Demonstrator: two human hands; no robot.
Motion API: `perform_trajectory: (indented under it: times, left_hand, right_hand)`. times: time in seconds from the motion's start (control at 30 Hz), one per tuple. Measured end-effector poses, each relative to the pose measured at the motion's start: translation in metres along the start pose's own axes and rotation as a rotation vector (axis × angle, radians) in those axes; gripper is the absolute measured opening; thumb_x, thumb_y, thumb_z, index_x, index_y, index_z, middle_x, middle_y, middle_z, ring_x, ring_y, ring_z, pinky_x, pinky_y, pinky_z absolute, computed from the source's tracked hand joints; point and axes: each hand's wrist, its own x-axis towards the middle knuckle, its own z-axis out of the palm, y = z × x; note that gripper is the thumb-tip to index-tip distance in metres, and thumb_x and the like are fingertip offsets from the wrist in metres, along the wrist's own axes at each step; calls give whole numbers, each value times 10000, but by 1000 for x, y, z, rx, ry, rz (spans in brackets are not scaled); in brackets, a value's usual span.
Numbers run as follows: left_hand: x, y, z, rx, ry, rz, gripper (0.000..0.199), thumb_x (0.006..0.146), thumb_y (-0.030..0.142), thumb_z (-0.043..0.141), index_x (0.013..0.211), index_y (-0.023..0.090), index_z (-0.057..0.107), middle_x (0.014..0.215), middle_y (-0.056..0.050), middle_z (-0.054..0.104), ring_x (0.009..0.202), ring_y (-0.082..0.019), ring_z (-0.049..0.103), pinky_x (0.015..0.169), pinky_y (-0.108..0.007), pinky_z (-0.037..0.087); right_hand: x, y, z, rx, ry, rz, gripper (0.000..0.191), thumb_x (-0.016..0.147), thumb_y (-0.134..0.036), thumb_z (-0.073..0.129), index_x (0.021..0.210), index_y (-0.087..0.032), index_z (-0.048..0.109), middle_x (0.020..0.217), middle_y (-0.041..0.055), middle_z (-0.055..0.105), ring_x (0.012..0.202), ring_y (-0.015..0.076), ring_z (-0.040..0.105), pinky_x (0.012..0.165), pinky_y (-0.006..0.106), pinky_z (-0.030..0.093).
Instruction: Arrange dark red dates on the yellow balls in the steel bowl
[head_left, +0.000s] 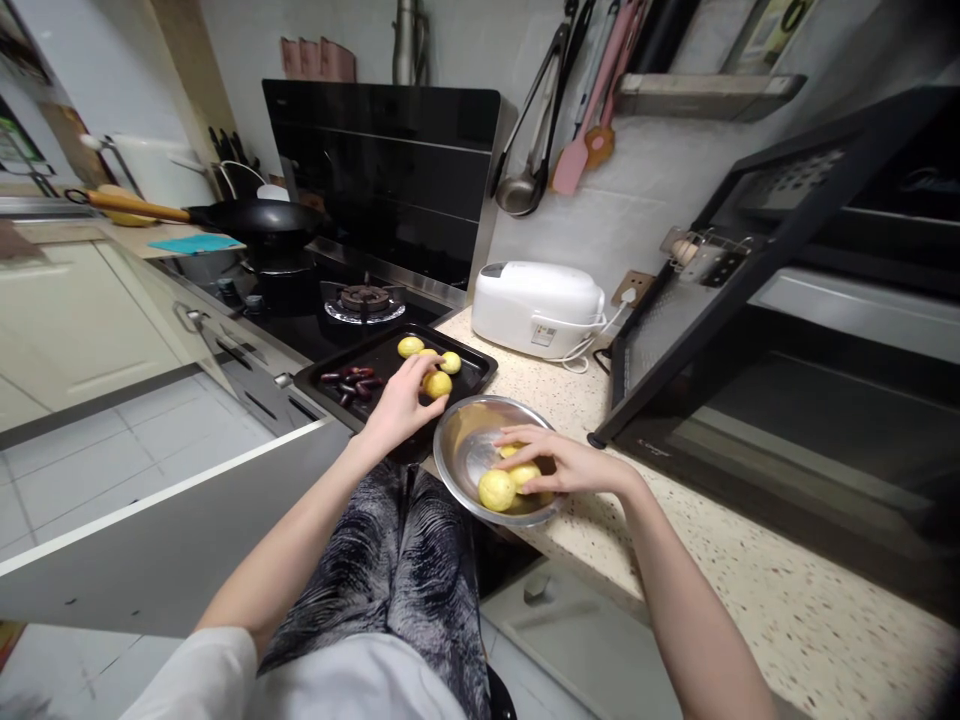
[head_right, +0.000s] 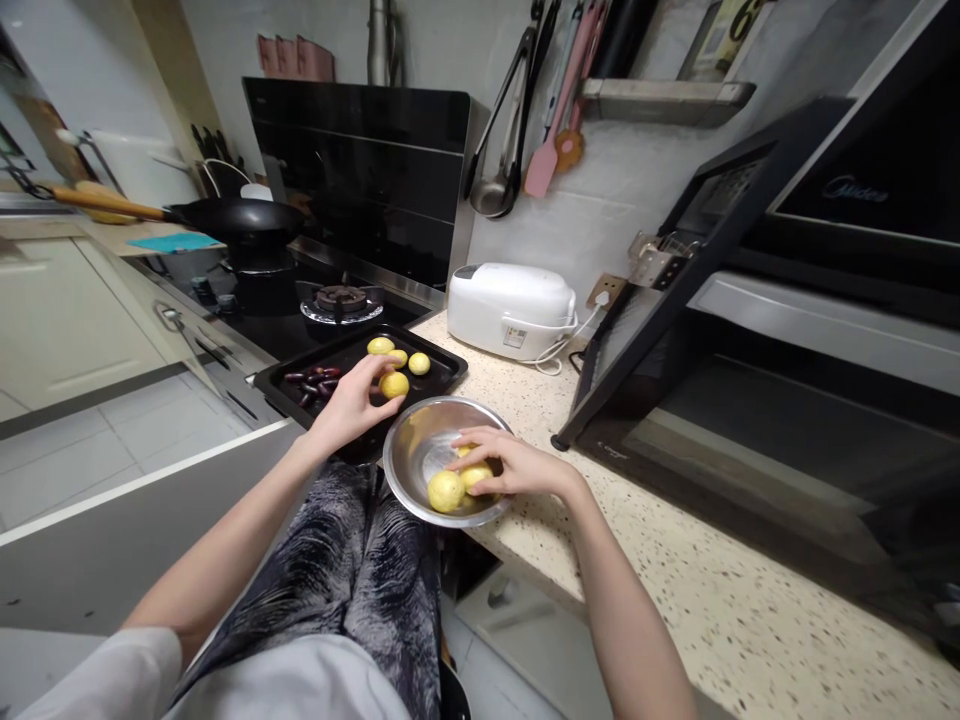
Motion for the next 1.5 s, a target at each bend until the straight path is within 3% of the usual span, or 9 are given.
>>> perform_trajectory:
  times: [0.13, 0.27, 0.37, 0.5, 0.77, 1.07, 1.2, 1.37, 1.5]
  left_hand:
    - [-9, 36, -3, -24, -247, 130, 266, 884, 212, 702, 1145, 199, 659, 1165, -84, 633, 1063, -242, 647, 960, -372, 534]
    - [-17, 48, 6, 26, -500, 184, 316, 875, 234, 765, 1173, 201, 667, 1211, -98, 660, 1072, -257, 676, 925, -361, 538]
    - [-18, 47, 12, 78, -589, 204, 356, 857, 244, 799, 1189, 206, 675, 1191, -91, 685, 1086, -268, 682, 896, -343, 533]
    - [-17, 48, 12, 121, -637, 204, 196, 890, 250, 764, 1075, 202, 716, 1060, -64, 696, 952, -225, 691, 791, -286, 512]
    - [-20, 55, 8, 79, -615, 203, 172, 1008, 325, 615, 1036, 201, 731, 970, -43, 707, 848, -179, 673, 772, -256, 476]
    - [-21, 51, 9, 8, -571, 197, 229, 1050, 277, 509, 1043, 191, 721, 1030, -64, 759, 935, -194, 697, 865, -280, 506]
    - [-13, 44, 6, -10, -466, 197, 210, 1035, 258, 511, 1070, 193, 707, 1090, -79, 730, 993, -209, 689, 909, -317, 529]
    - [30, 4, 8, 109, -268, 187, 280, 983, 143, 501, 1218, 180, 648, 1242, -118, 662, 1173, -254, 640, 1060, -409, 504]
    - [71, -43, 19, 343, -380, 81, 457, 923, 87, 541, 1380, 112, 552, 1427, -202, 563, 1314, -300, 574, 1138, -449, 451]
  right_hand:
    - [1, -1, 0, -2, -3, 4, 447, 894, -508, 762, 1317, -368, 723, 1535, 44, 576, 1497, 310, 422, 1264, 550, 278]
    - [1, -1, 0, -2, -4, -7, 444, 889, -490, 772, 1315, -376, 723, 1539, 37, 574, 1496, 309, 422, 1265, 550, 276]
    - [1, 0, 0, -4, -5, -12, 452, 885, -483, 777, 1318, -369, 722, 1552, 45, 561, 1503, 312, 413, 1261, 549, 281]
    - [1, 1, 0, -5, 1, -12, 440, 882, -478, 780, 1304, -365, 731, 1540, 48, 570, 1496, 313, 423, 1256, 549, 293]
    - [0, 4, 2, 31, 42, -37, 471, 866, -488, 787, 1288, -286, 728, 1489, 86, 609, 1476, 296, 455, 1246, 531, 325]
    - [-1, 4, 3, 52, 67, -33, 517, 855, -480, 798, 1326, -293, 697, 1484, 81, 620, 1483, 302, 454, 1250, 551, 323]
    - [-1, 4, 2, 50, 63, -39, 514, 858, -481, 797, 1328, -300, 695, 1488, 74, 620, 1481, 298, 456, 1254, 559, 313]
    - [0, 5, 3, 46, 72, -56, 537, 847, -489, 807, 1327, -274, 697, 1476, 93, 626, 1470, 303, 469, 1247, 549, 330]
    - [0, 8, 3, 52, 78, -58, 532, 837, -488, 818, 1313, -280, 708, 1463, 90, 636, 1471, 311, 467, 1248, 542, 332]
